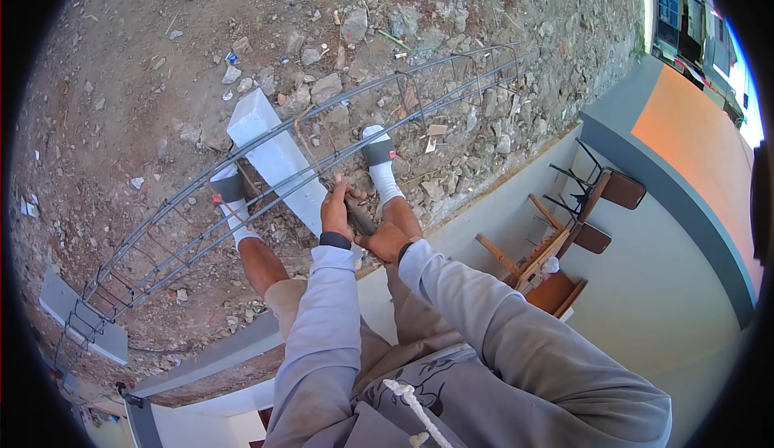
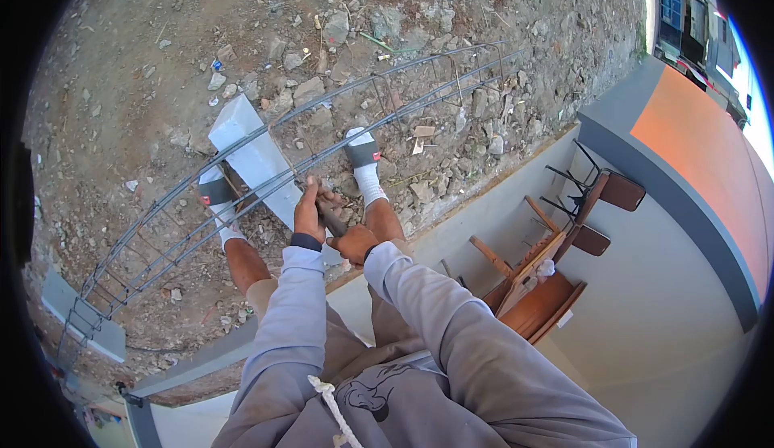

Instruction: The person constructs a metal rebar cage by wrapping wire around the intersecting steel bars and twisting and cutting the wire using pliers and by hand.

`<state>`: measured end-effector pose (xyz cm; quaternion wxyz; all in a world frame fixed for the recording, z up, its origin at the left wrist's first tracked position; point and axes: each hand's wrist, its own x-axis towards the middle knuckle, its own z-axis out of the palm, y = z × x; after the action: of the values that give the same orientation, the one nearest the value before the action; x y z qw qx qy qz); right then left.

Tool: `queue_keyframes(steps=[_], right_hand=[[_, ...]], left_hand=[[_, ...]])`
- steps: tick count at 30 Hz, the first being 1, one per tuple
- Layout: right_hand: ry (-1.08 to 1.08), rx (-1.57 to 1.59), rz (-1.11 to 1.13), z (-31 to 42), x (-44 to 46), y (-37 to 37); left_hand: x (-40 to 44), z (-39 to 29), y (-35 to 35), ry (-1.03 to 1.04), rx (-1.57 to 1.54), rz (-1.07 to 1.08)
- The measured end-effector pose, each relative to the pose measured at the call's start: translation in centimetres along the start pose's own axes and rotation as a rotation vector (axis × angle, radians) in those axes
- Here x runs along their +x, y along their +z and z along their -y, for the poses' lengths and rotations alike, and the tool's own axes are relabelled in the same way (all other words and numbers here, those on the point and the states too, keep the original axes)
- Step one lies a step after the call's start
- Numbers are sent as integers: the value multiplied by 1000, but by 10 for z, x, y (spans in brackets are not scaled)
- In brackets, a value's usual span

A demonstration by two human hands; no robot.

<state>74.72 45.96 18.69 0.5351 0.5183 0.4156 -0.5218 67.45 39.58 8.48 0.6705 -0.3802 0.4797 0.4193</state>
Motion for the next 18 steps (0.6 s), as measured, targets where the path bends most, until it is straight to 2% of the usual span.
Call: queue_keyframes(steps=[2, 4, 6, 9, 10, 12, 13, 15, 16, 17, 18], right_hand=[[176, 451, 142, -1, -1, 4], [112, 828, 428, -12, 2, 3], [128, 1017, 554, -15, 1, 1], [79, 736, 388, -12, 3, 3], [-11, 426, 185, -10, 1, 2], [-194, -201, -210, -6, -8, 0], [-166, -192, -293, -5, -8, 8], [-115, -178, -455, -4, -8, 26], [-97, -142, -415, -2, -7, 25], [-72, -105, -378, -2, -5, 19], [-39, -69, -341, -3, -3, 16]], left_hand=[[-9, 0, -6, -25, -215, 149], [-30, -12, 9, -77, -365, 223], [-34, -21, 18, -107, -504, 222], [-17, -7, -8, -76, -453, 399], [-14, -9, -4, -126, -376, 236], [2, 0, -1, -140, -86, 45], [8, 2, -1, -143, 57, -60], [10, 9, 18, -4, 128, -254], [9, 7, 26, 18, 150, -327], [29, 21, 14, 76, 355, -373], [34, 25, 13, 113, 392, -461]])
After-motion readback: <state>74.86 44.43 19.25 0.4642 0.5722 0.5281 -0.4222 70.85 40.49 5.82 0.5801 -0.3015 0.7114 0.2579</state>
